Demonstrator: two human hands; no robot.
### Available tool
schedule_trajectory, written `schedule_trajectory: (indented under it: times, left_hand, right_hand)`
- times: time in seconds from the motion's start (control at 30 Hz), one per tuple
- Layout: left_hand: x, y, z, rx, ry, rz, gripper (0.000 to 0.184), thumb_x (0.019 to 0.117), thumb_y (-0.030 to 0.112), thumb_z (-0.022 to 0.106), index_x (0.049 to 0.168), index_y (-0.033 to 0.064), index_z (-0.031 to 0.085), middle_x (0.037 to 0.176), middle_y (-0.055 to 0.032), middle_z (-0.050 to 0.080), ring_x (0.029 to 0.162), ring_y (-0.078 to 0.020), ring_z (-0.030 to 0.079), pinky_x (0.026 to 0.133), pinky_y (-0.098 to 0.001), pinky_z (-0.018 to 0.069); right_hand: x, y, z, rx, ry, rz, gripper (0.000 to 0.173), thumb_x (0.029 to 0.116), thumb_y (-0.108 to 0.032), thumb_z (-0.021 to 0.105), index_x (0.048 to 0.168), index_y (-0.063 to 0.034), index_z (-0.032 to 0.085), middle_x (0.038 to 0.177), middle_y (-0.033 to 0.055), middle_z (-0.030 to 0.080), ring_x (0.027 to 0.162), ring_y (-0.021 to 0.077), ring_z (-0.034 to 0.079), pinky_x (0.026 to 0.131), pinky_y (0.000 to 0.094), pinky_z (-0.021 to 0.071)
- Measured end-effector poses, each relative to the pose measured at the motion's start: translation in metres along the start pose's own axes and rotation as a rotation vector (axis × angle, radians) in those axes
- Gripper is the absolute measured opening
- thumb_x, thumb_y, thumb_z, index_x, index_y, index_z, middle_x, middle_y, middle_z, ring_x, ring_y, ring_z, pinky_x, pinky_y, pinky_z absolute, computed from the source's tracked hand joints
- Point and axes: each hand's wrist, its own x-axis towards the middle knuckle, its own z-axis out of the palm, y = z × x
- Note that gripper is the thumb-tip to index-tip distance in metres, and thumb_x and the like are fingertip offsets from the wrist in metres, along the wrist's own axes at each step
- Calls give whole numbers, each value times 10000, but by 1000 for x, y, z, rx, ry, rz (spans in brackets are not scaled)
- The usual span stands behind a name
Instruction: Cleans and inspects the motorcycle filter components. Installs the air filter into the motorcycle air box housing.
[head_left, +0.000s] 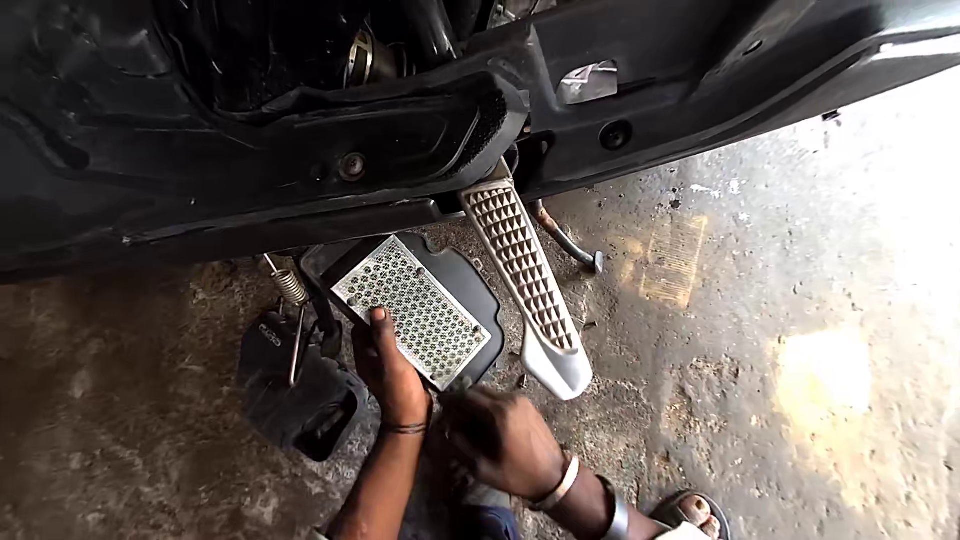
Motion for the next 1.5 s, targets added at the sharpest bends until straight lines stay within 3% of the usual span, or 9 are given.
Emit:
schedule_trajectory:
  times: [0.27, 0.43, 0.63, 0.73, 0.8, 0.87, 1.0, 1.23, 1.5]
  left_hand:
    - [-28, -10, 7, -377, -102, -343, 341, 1101, 237, 424, 1419, 118, 454, 1225, -102, 653, 1071, -223, 687, 884, -429, 607]
    - [-37, -21, -7, -309, -230, -505, 357, 1107, 229, 376, 1420, 59, 398, 1240, -155, 626, 1090, -267, 671, 912, -454, 591]
    - [-38, 13, -55, 805, -877, -254, 392, 1024, 349, 582, 979, -3, 748, 854, -108, 753, 784, -232, 735, 800, -491, 599]
    - [-45, 24, -67, 681, -601, 271, 315, 997, 267, 644, 900, -27, 705, 788, -53, 712, 687, -65, 681, 678, -294, 609]
    - [-28, 16, -61, 552, -435, 457, 424, 972, 323, 681, 1105, -77, 631, 1044, -107, 686, 988, -56, 650, 905, -257, 555]
    - [-13, 9, -57, 483, -459, 267, 851, 877, 557, 711, 1360, -114, 509, 1314, -159, 617, 1222, -120, 587, 1056, -300, 487]
    - [-24, 18, -48, 139, -561, -289, 832, 701, 539, 886, 1248, 9, 551, 1015, 43, 728, 922, -47, 712, 844, -253, 620]
    - [-58, 14, -24, 61, -373, -133, 503, 821, 228, 798, 1189, -35, 579, 974, 25, 741, 904, -47, 722, 838, -235, 623]
    - [-48, 5, -13, 47, -123, -165, 353, 967, 183, 638, 1258, -7, 581, 1077, -68, 704, 993, -116, 698, 876, -311, 608]
  right_hand:
    - [23, 44, -32, 480, 196, 686, 528, 1008, -314, 609, 1452, -118, 400, 868, 64, 716, 688, 183, 720, 658, 398, 638]
    - [24, 48, -29, 664, 381, 742, 232, 1027, -145, 592, 1220, -24, 635, 904, 73, 708, 801, 119, 684, 760, 323, 580]
    - [26, 55, -93, 204, 274, 434, 454, 952, -120, 615, 1403, -98, 571, 825, 83, 704, 620, 178, 665, 599, 413, 592]
    - [29, 51, -121, 154, 175, 341, 428, 959, -136, 600, 1386, -106, 597, 757, 76, 683, 548, 187, 630, 527, 419, 569]
    - [31, 49, -134, 256, 122, 311, 409, 982, -111, 573, 1390, -86, 590, 749, 65, 690, 557, 166, 645, 539, 398, 586]
    - [32, 49, -136, 372, 151, 281, 416, 968, -88, 560, 1382, -65, 595, 727, 47, 671, 556, 136, 626, 526, 352, 565]
    - [33, 56, -124, 383, 392, 276, 497, 989, -114, 613, 1453, -126, 434, 968, 92, 673, 664, 158, 643, 608, 363, 583]
    - [36, 67, -93, -39, 840, 160, 330, 1004, -269, 654, 1274, -80, 665, 1127, 92, 700, 788, 132, 680, 690, 331, 594]
    - [28, 26, -18, 308, 582, 153, 147, 901, -216, 684, 965, -88, 651, 652, -21, 613, 534, 88, 594, 495, 308, 538]
